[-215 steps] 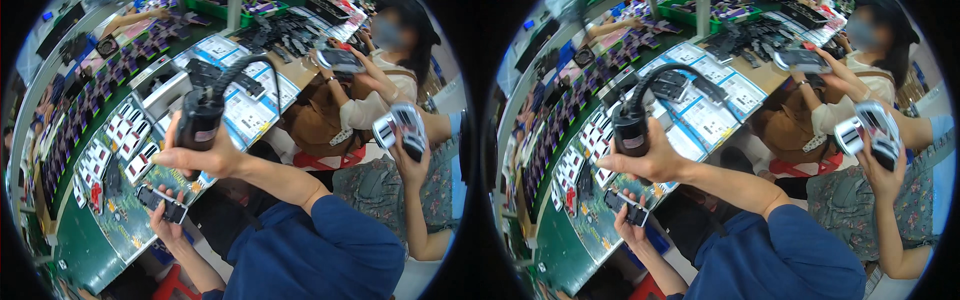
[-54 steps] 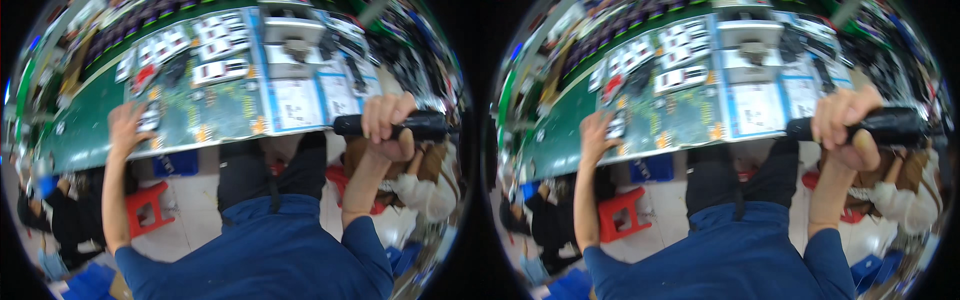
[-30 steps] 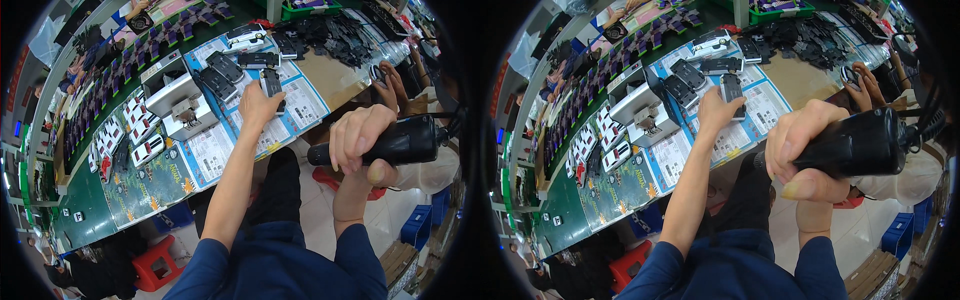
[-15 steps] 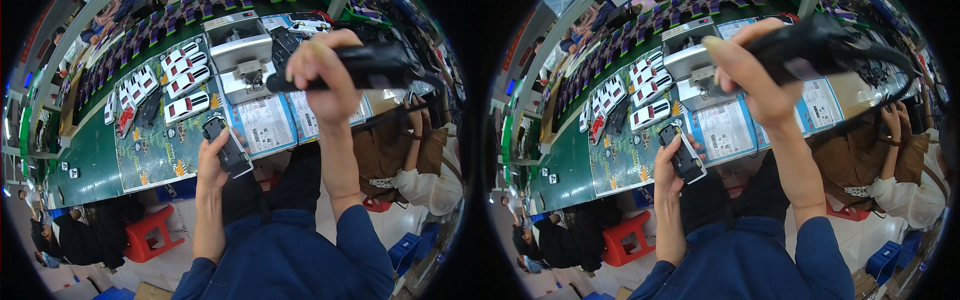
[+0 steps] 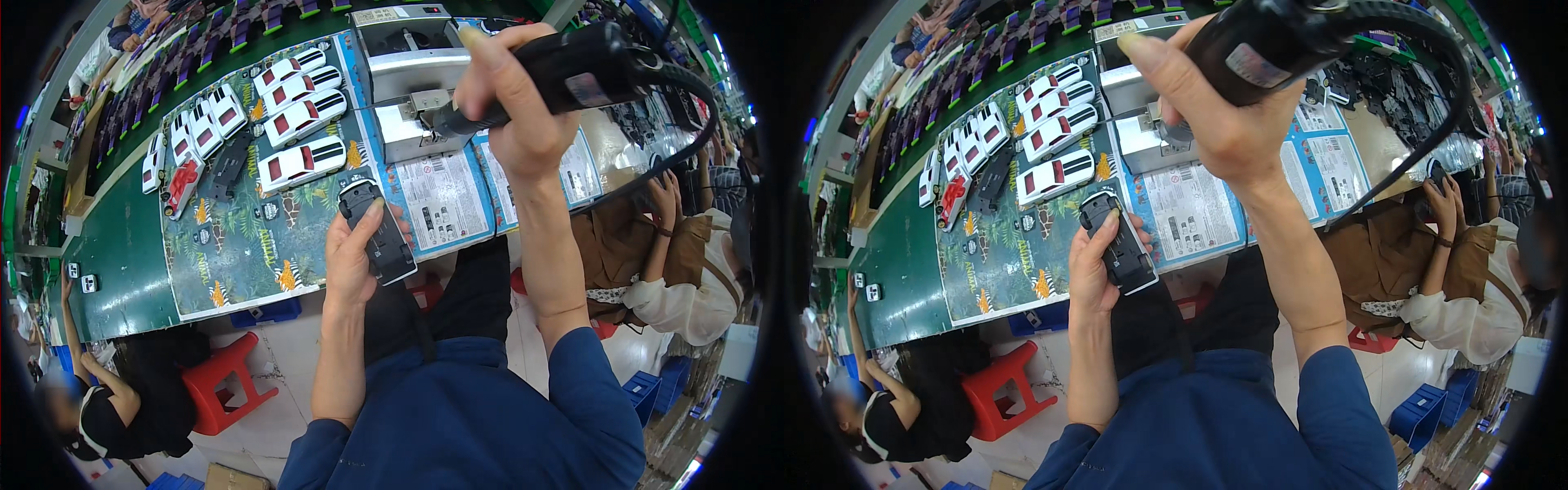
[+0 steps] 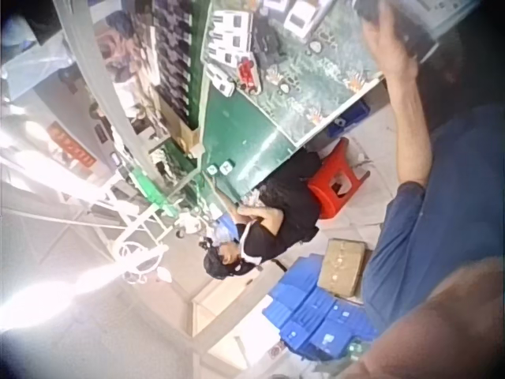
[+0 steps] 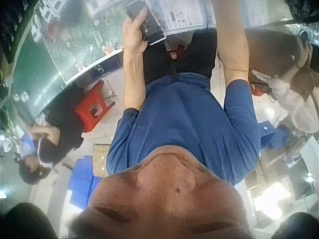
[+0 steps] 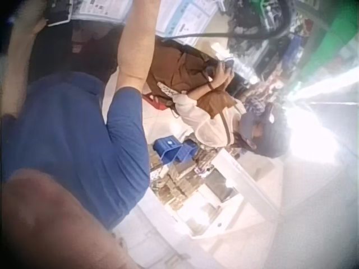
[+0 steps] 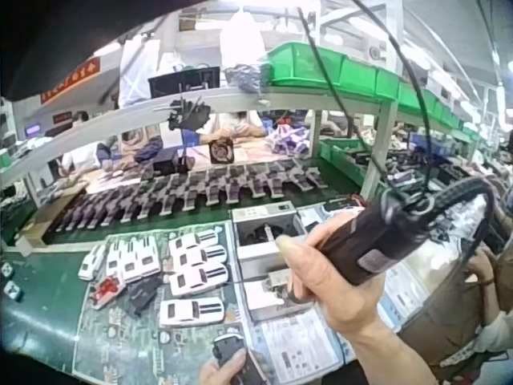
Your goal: Assembling small plastic components using an electric screwdriver at a factory workbench.
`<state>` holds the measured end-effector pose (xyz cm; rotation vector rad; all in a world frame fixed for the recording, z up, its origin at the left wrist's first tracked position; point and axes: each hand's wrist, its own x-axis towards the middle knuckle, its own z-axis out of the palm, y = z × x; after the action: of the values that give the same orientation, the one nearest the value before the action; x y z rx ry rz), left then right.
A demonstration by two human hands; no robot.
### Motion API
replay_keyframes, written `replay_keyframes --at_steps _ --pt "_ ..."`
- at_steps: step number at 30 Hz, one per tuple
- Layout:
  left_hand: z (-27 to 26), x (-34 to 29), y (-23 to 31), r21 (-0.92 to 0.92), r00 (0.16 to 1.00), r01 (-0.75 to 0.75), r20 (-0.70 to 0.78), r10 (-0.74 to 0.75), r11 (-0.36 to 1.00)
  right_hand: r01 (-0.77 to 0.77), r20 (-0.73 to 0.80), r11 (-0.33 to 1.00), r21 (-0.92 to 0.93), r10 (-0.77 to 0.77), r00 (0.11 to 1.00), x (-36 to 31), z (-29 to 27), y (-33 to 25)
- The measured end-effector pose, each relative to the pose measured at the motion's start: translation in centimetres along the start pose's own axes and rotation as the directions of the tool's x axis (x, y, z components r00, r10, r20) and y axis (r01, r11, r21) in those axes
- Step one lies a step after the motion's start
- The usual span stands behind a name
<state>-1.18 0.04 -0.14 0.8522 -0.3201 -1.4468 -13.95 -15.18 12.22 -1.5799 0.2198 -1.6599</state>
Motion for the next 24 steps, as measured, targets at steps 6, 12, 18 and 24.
replay_keyframes --at_steps 6,12,18,24 --pt "0.2 0.3 -0.8 0.120 0.996 -0.079 -0.023 0.082 0.990 -0.139 -0.015 0.983 -0.123 0.138 0.990 0.6 1.7 -0.7" --pt "0.2 0.0 -0.6 0.080 0.995 -0.085 -0.046 0.089 0.993 -0.206 -0.061 0.959 -0.194 0.197 0.978 1.1 2.7 -0.9" --pt "0.2 0.6 -0.7 -0.012 0.999 -0.039 -0.025 0.038 0.999 -0.297 0.043 0.940 0.167 0.294 0.955 -1.5 0.2 -1.4" --pt "0.6 -0.2 -0.5 0.052 0.996 -0.085 0.013 0.084 0.995 -0.270 0.249 0.942 0.197 0.218 0.944 -3.6 2.9 -3.5"
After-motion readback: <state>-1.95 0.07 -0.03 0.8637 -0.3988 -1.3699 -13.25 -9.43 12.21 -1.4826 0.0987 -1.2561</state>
